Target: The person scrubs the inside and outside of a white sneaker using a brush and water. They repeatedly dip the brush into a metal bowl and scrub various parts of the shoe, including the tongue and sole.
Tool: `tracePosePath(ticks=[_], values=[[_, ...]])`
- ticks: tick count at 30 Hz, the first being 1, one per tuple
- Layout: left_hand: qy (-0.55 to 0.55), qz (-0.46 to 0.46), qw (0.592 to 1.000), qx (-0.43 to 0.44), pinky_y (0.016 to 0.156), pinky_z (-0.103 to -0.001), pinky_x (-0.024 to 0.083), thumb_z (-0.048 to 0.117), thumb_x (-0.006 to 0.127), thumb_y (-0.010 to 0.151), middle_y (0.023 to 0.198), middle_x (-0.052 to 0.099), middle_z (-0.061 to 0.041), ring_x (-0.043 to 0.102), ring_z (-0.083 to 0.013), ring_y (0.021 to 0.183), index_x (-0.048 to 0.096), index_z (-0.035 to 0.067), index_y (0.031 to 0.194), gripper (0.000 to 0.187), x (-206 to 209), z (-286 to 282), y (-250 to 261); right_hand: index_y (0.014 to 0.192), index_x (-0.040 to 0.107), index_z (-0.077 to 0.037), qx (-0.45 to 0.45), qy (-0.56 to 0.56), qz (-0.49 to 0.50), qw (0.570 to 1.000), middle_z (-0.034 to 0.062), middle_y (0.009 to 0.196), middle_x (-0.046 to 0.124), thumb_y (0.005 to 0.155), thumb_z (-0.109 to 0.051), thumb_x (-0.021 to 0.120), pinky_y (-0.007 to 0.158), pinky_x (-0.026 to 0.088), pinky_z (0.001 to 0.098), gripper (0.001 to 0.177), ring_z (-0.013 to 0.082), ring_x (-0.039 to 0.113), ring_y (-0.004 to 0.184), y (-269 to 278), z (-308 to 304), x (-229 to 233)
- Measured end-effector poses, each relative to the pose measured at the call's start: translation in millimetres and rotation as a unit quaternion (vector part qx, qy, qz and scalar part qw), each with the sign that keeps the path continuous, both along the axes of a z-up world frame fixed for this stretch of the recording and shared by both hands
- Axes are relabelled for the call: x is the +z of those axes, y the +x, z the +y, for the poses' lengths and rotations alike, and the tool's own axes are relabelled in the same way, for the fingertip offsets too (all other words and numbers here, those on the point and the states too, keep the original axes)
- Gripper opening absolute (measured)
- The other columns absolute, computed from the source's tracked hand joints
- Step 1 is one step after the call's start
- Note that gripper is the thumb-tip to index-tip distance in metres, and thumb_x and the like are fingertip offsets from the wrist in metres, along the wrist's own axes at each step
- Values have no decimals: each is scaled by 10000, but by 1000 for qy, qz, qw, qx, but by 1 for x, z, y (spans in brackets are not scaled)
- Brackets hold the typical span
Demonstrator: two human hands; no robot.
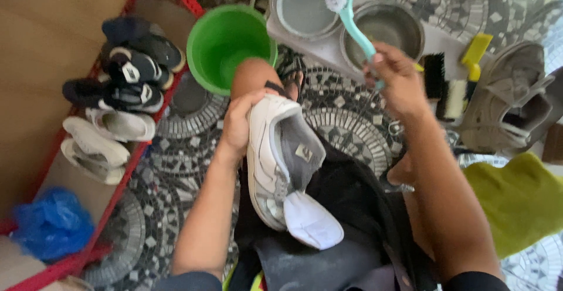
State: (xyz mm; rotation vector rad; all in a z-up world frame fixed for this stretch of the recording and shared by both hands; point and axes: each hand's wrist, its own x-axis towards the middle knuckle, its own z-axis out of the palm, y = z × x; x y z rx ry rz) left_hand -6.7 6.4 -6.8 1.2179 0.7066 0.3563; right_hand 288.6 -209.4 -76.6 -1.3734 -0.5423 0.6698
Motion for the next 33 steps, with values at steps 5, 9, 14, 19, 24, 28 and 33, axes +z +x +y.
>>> tracePosePath(ticks=[5, 9, 14, 19, 24, 28, 33], values=[[-16, -25, 999, 14, 1027, -294, 559, 281, 606, 1030, 1108, 867, -93, 773, -173, 1062, 855, 47, 1027, 342, 1, -1, 1, 1447, 751, -22, 117, -126, -202, 964, 95, 1096, 742, 1223, -193, 648, 794, 510, 282, 299, 151, 640, 877, 0, -83, 91], [-25, -10, 1000, 7, 973, -284, 561, 300, 585, 1009, 1096, 859, -85, 761, -166, 1041, 847, 38, 1024, 371, 16, -5, 6, 1305, 823, 22, 199, -196, -328, 903, 133, 1090, 816, 1112, -29, 725, 755, 477, 310, 222, 171, 664, 857, -17, -108, 172], [7, 20, 1000, 0, 961, -289, 568, 284, 650, 989, 1082, 875, -45, 767, -140, 1042, 890, 80, 1007, 316, 15, -13, 15, 1209, 888, -240, 238, -229, -551, 766, 8, 962, 758, 1055, -315, 778, 801, 477, 397, 203, 218, 714, 779, -51, -76, 221], [45, 30, 999, -5, 808, -267, 510, 307, 676, 991, 919, 795, 49, 672, -73, 895, 874, 133, 900, 278, 15, -20, 22, 1051, 754, -446, 150, -218, -822, 505, -129, 1045, 697, 1165, -614, 857, 1165, 436, 576, 228, 198, 749, 1070, -95, -32, 224], [38, -4, 999, -9, 769, -240, 474, 285, 693, 1011, 859, 743, 84, 619, -43, 842, 855, 143, 892, 246, 3, -21, 23, 893, 716, -362, 280, -137, -811, 495, -64, 790, 567, 794, -314, 846, 1054, 384, 553, 170, 256, 663, 970, -138, 0, 201], [77, 17, 997, -23, 791, -245, 463, 303, 686, 1007, 869, 734, 106, 606, -36, 865, 848, 168, 869, 252, 3, -15, 18, 823, 668, -331, 270, -98, -816, 502, -49, 734, 541, 906, -241, 828, 1032, 354, 488, 202, 230, 624, 886, -129, 8, 197], [18, 44, 999, 2, 720, -264, 464, 318, 725, 975, 856, 766, 63, 631, -67, 806, 889, 155, 903, 242, 12, -14, 15, 779, 566, -344, 189, -120, -835, 502, -81, 761, 449, 945, -223, 841, 1025, 369, 561, 343, 242, 621, 909, -99, 4, 204]])
